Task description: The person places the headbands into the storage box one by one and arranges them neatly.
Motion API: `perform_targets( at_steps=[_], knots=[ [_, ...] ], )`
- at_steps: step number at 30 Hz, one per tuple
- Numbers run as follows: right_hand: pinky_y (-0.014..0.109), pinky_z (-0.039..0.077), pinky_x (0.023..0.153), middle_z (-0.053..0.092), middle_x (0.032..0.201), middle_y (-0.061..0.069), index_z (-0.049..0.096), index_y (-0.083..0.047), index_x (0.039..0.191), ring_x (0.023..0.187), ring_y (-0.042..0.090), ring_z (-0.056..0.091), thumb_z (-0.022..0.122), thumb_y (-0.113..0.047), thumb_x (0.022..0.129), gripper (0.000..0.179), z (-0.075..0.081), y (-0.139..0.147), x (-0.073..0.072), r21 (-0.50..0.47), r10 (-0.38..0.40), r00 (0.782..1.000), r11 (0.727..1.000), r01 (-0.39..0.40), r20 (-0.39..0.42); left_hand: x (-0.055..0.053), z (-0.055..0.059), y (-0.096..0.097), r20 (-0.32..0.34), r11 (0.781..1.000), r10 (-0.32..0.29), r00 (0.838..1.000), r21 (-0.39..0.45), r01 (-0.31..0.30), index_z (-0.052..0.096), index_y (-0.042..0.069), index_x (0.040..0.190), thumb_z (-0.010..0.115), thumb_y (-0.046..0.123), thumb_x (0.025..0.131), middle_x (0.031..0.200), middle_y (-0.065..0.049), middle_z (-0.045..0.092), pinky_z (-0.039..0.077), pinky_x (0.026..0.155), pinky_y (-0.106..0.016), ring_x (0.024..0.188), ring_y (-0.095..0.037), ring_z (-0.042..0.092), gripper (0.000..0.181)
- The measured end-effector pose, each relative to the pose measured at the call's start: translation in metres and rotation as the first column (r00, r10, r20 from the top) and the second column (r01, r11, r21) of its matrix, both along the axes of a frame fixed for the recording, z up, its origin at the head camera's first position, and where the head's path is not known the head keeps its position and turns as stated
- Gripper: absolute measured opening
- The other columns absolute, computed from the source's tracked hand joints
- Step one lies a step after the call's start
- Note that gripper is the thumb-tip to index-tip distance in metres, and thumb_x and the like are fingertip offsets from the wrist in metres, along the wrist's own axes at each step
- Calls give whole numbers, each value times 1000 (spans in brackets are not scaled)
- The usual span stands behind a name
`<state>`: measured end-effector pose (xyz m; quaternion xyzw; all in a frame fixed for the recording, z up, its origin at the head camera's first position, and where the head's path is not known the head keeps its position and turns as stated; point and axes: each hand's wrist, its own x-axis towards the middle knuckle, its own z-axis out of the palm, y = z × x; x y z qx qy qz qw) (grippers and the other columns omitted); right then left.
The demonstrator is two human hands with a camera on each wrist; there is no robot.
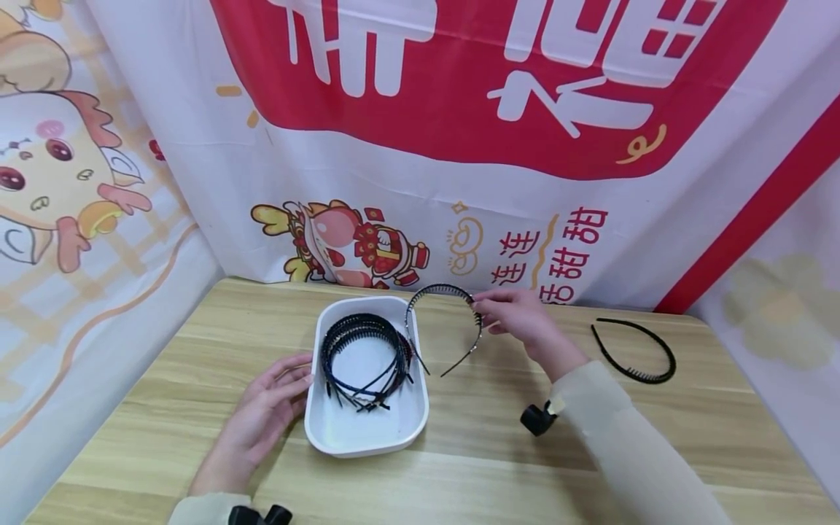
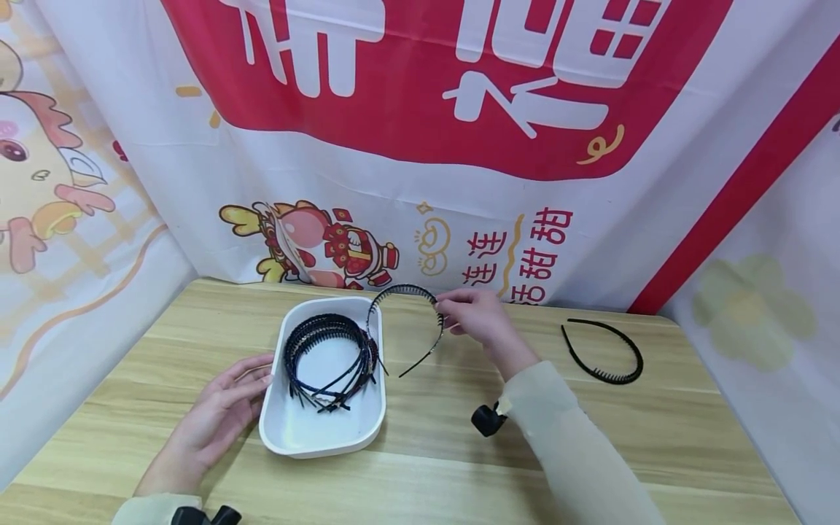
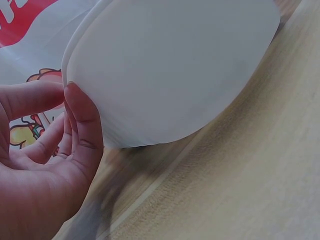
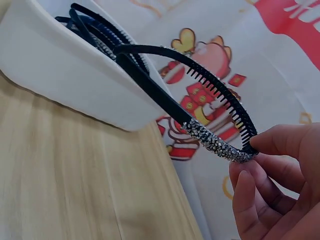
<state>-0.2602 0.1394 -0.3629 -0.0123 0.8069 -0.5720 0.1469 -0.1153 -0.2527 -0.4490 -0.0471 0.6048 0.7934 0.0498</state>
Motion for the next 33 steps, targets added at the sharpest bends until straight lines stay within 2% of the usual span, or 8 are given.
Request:
perform_targets(
  at_steps=[5,10,13,17,20,27,33],
  knots=[
    [40,64,93,79,117,13,75,-4,130,89,14,70,72,-18,102,32,-4,-16,-1,10,40,999,999,-40,8,1,-3,0,23,1000,0,1000,-4,0,65,21,131,59,0,105,118,7,74,60,99,-28,110,-9,70,34],
    [39,64,93,77,124,17,75,-5,130,92,15,70,71,-18,102,31,-3,-28,-3,25,58,998,998,-58,3,-6,-1,2,26,1000,15,1000,-13,-15,61,16,136,61,1,105,119,7,74,60,99,-28,112,-10,70,35],
    [40,64,95,77,124,15,75,-6,130,94,15,69,71,-18,102,31,-1,-35,-5,23,66,998,998,-66,5,-8,1,3,29,1000,23,999,-12,-23,61,14,136,61,1,104,118,6,74,60,98,-28,111,-10,70,35],
    [33,64,87,78,120,13,76,-6,130,93,16,70,72,-18,102,31,1,-45,-6,23,65,998,998,-65,-4,-8,2,4,27,1000,19,999,-10,-18,62,14,137,62,1,104,118,5,74,60,99,-29,112,-11,70,35],
    [28,63,81,79,117,13,76,-4,129,90,15,70,71,-17,102,30,2,-53,-7,29,72,997,997,-71,-18,-7,3,4,22,1000,19,1000,-16,-19,62,15,137,62,2,104,120,6,74,60,99,-29,113,-11,70,35],
    [38,65,91,78,122,14,77,-6,128,92,15,70,70,-17,103,28,5,-75,-6,60,100,995,993,-99,-20,-2,2,1,15,1000,21,1000,1,-21,64,17,132,60,-1,104,119,6,75,61,98,-29,110,-11,71,34],
    [36,65,89,76,130,13,78,-8,127,97,19,73,71,-17,103,27,4,-90,-5,97,136,990,986,-133,-30,2,2,4,6,1000,0,1000,13,-1,63,16,134,61,0,104,122,3,76,61,99,-30,113,-13,72,34]
  ],
)
